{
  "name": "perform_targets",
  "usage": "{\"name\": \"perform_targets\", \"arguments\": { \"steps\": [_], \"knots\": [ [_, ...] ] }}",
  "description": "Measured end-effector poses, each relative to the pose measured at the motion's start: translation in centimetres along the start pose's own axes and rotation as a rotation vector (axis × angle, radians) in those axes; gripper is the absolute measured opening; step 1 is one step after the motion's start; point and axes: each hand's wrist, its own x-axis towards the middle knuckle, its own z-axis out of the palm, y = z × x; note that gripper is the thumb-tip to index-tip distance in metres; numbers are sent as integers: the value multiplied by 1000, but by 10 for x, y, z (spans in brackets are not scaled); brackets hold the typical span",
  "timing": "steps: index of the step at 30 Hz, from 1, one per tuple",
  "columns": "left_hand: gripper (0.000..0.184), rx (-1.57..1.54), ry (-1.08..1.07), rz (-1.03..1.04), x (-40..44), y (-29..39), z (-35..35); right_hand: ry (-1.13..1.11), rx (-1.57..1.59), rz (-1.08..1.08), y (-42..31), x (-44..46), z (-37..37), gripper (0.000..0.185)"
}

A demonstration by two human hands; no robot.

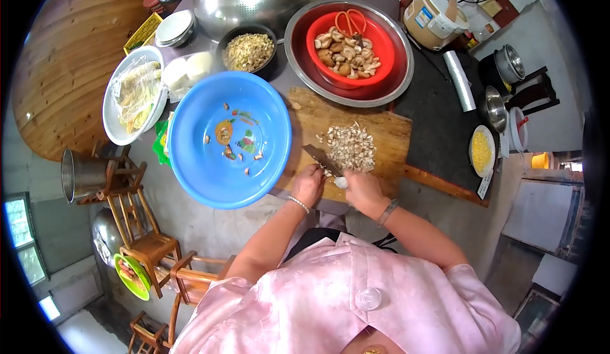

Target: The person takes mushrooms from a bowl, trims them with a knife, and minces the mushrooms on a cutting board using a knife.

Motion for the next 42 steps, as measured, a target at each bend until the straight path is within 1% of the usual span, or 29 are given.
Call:
{"name": "perform_targets", "arguments": {
  "steps": [5, 6, 8, 11, 14, 15, 17, 21, 23, 26, 29, 35, 42],
  "knots": [
    [9, 40, -17, -11, 2, 0, 1, -23, -63, 24, -2, 7, 9, 14],
    [8, 43, -18, -10, 4, 3, -2, 7, -56, 24, 1, 7, 9, 14],
    [10, 40, -26, -71, 15, 10, -2, 66, -46, 17, 12, 11, 8, 14],
    [10, 34, -24, -129, 27, 14, 3, 68, -45, 21, 8, 13, -10, 14],
    [9, 56, -31, -168, 31, 12, 7, 75, -57, -16, 3, 12, -9, 13],
    [9, 68, -40, -183, 30, 10, 8, 71, -64, 5, 2, 13, -4, 13],
    [9, 66, -43, -168, 27, 8, 9, 65, -81, 46, 3, 15, 7, 13],
    [9, 38, 6, -139, 30, 11, 6, 54, -58, 28, 7, 17, -2, 14],
    [10, 30, 1, -147, 28, 8, 7, 67, -41, 6, 6, 10, -7, 15],
    [10, 22, -10, -153, 30, 12, 6, 37, -105, 6, -3, 7, -10, 16],
    [10, 30, -5, -150, 32, 11, 5, 23, -113, 30, 3, 11, 6, 16],
    [9, 16, 12, -180, 27, 9, 9, 51, -57, 2, 3, 5, -9, 14],
    [8, 61, 5, -184, 23, 11, 9, 17, -106, 13, 0, 8, 2, 14]
  ]
}}
